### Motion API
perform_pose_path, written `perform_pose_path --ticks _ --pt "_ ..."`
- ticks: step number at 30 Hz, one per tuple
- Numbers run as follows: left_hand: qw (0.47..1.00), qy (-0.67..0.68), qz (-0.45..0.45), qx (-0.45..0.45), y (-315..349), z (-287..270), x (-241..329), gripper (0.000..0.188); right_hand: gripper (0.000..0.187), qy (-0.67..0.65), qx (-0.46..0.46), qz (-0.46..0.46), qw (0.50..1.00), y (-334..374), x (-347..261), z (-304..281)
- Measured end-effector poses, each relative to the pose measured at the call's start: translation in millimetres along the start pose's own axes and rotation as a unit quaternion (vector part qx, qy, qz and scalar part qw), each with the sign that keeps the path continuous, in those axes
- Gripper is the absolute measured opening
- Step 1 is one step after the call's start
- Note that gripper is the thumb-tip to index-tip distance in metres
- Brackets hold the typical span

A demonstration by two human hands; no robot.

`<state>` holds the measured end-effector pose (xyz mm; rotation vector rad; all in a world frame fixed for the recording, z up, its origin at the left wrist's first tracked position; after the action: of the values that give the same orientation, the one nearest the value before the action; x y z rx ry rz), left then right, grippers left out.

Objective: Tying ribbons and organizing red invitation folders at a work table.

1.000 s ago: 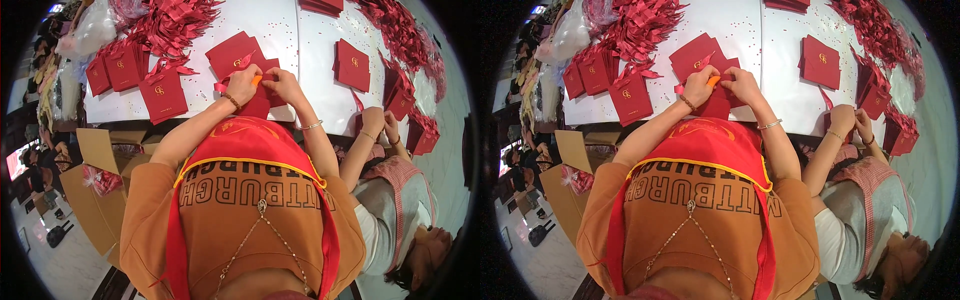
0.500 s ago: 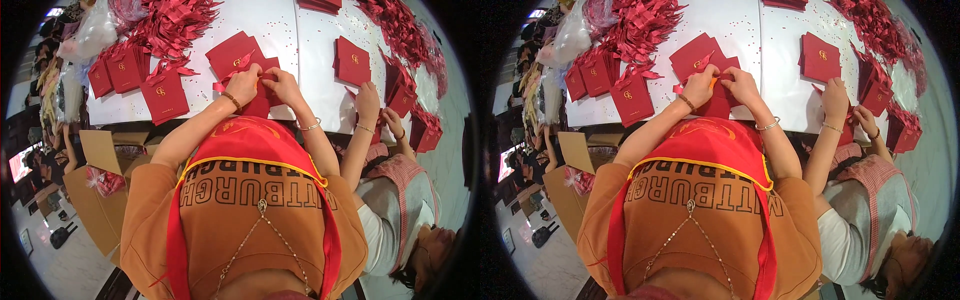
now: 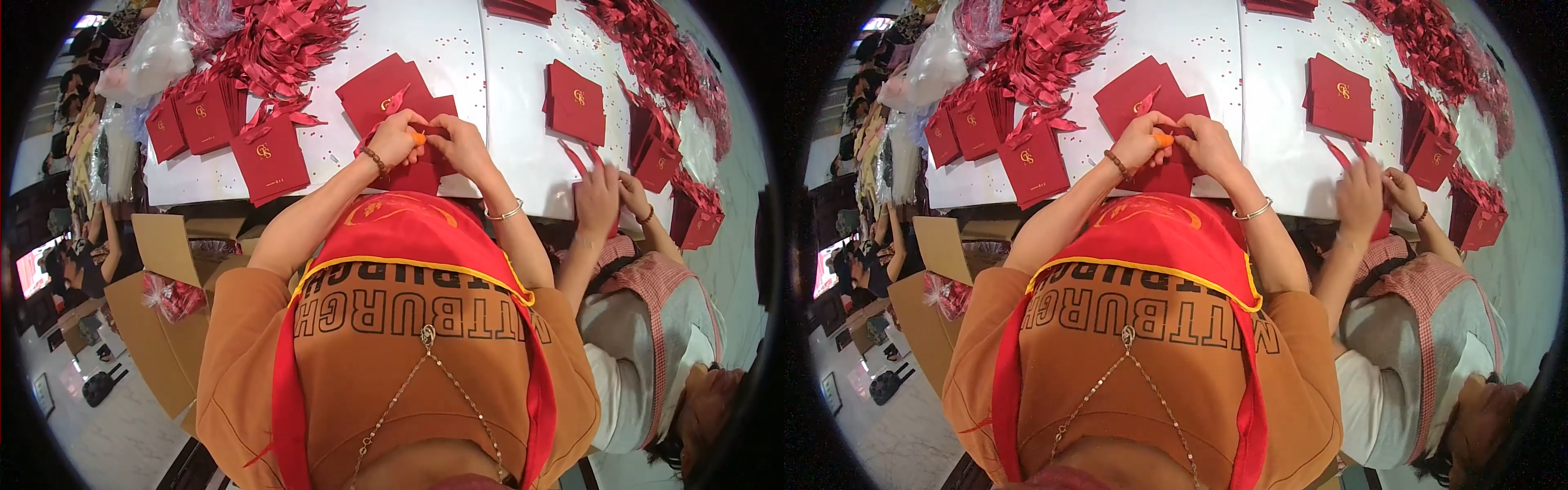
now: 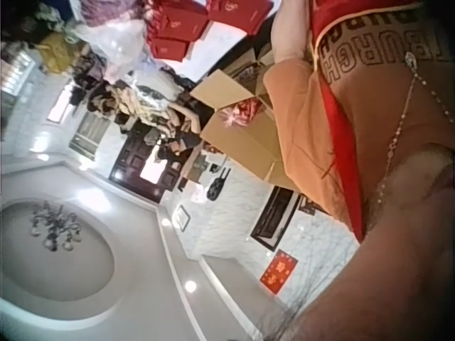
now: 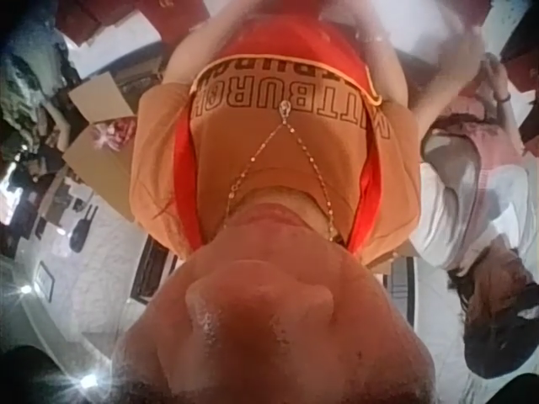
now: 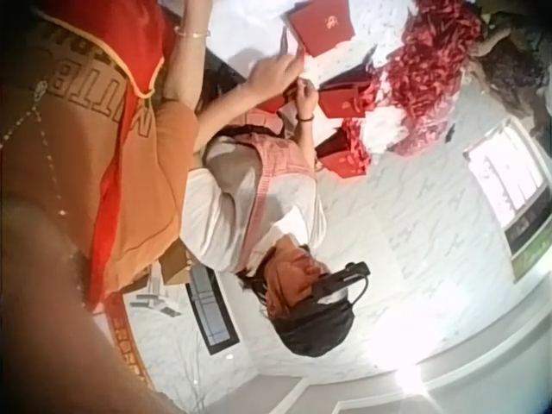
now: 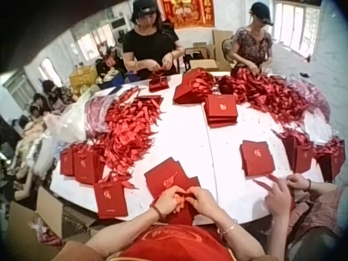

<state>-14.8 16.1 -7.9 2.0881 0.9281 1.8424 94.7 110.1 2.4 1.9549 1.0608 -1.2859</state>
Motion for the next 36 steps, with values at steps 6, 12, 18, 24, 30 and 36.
perform_pose_path --ticks 6,12,18,24,30,36 --pt "0.991 -0.104 0.063 0.055 4 -1 5 0.018 0.018 -0.047 -0.032 0.028 0.998 0 7 0" --pt "0.998 -0.035 0.039 0.034 -4 -5 -8 0.016 0.018 0.028 0.007 -0.064 0.998 7 0 5" --pt "0.982 -0.001 0.111 0.155 8 7 0 0.014 0.017 0.05 0.011 -0.043 0.998 9 -2 4" --pt "0.986 -0.054 0.108 0.116 10 7 -3 0.016 0.017 0.003 0.044 -0.015 0.999 10 3 5" --pt "0.948 -0.161 0.191 0.197 6 10 -14 0.015 0.016 0.028 0.036 -0.022 0.999 10 -3 5" --pt "0.942 -0.19 0.208 0.182 12 14 -6 0.028 0.016 0.041 0.039 -0.044 0.997 12 -5 9"
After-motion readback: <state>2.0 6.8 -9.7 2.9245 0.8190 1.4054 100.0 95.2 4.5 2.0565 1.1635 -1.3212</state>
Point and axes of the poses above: each hand's wrist, its own y-axis away from the middle knuckle, its own z-axis out of the palm, x = y × z, the point moved 3 cm from there along -y, towards the middle knuckle, and after that the axes turned 10 degrees about -y, right-handed, at the moved point
